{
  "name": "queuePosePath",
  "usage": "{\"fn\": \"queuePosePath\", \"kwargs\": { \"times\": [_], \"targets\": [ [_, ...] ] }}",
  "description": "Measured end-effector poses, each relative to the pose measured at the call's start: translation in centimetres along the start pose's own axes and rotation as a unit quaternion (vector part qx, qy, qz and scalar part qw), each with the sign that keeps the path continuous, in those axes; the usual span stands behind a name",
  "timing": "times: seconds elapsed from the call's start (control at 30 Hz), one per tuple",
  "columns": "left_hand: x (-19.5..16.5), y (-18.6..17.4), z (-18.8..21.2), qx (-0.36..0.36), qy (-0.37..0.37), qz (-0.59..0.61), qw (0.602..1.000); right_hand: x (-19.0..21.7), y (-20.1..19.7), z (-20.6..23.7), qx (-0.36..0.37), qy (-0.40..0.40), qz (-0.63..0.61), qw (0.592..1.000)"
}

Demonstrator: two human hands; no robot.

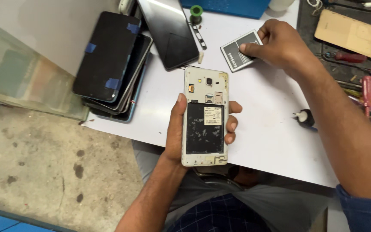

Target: The person applies adhesive along the edge of a smartphone screen, spreads it with a small tool, then reassembles the device by inserting the battery and snapping the back cover on. They secure the phone with a rubber band and inspect the result.

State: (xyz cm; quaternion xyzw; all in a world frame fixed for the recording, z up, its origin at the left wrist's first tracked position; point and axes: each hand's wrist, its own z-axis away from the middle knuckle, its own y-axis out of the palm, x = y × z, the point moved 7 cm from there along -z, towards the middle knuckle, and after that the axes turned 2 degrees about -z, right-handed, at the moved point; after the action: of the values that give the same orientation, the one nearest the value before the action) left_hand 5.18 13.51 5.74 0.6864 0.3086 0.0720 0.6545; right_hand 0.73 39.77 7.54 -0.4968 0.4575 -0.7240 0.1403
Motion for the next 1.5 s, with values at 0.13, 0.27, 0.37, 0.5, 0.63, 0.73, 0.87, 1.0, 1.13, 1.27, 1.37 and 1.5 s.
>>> {"fn": "queuePosePath", "kwargs": {
  "times": [0.13,0.27,0.37,0.5,0.63,0.73,0.87,1.0,1.13,1.27,1.37,1.5],
  "targets": [
    [0.9,-0.6,-0.6,-0.015,0.009,-0.014,1.000,0.9,-3.2,4.7,-0.044,-0.026,-0.242,0.969],
    [0.9,-1.3,-1.2,-0.050,0.040,-0.084,0.994,-1.3,-4.0,10.3,-0.039,0.059,-0.526,0.848],
    [1.3,-1.5,-1.8,-0.075,0.042,-0.128,0.988,-2.9,-1.8,13.7,0.006,0.104,-0.651,0.752],
    [1.8,-1.9,-2.2,-0.134,0.028,-0.245,0.960,-2.8,0.1,17.4,0.008,0.088,-0.693,0.715],
    [2.8,-1.8,-2.4,-0.165,0.006,-0.268,0.949,-0.8,1.2,21.3,-0.044,-0.001,-0.580,0.814],
    [2.7,-1.1,-2.6,-0.142,0.027,-0.284,0.948,0.4,2.1,23.4,-0.038,-0.058,-0.471,0.879],
    [3.0,-0.8,-2.6,-0.131,0.026,-0.256,0.957,-0.9,2.8,24.5,-0.053,-0.005,-0.457,0.888],
    [4.0,-0.5,-2.7,-0.102,0.019,-0.263,0.959,-0.2,1.4,24.7,-0.157,-0.132,-0.256,0.945],
    [5.3,-0.9,-3.1,-0.104,-0.004,-0.295,0.950,-0.2,0.9,25.1,-0.282,-0.208,-0.055,0.935],
    [6.0,-1.2,-3.0,-0.117,-0.002,-0.275,0.954,-5.3,0.4,23.8,-0.254,-0.100,-0.468,0.840],
    [6.2,-1.0,-3.0,-0.107,-0.004,-0.273,0.956,-7.8,0.9,22.6,-0.194,-0.018,-0.642,0.742],
    [6.1,-1.0,-3.3,-0.103,-0.012,-0.273,0.956,-8.4,1.1,22.5,-0.171,-0.031,-0.668,0.723]
  ]
}}
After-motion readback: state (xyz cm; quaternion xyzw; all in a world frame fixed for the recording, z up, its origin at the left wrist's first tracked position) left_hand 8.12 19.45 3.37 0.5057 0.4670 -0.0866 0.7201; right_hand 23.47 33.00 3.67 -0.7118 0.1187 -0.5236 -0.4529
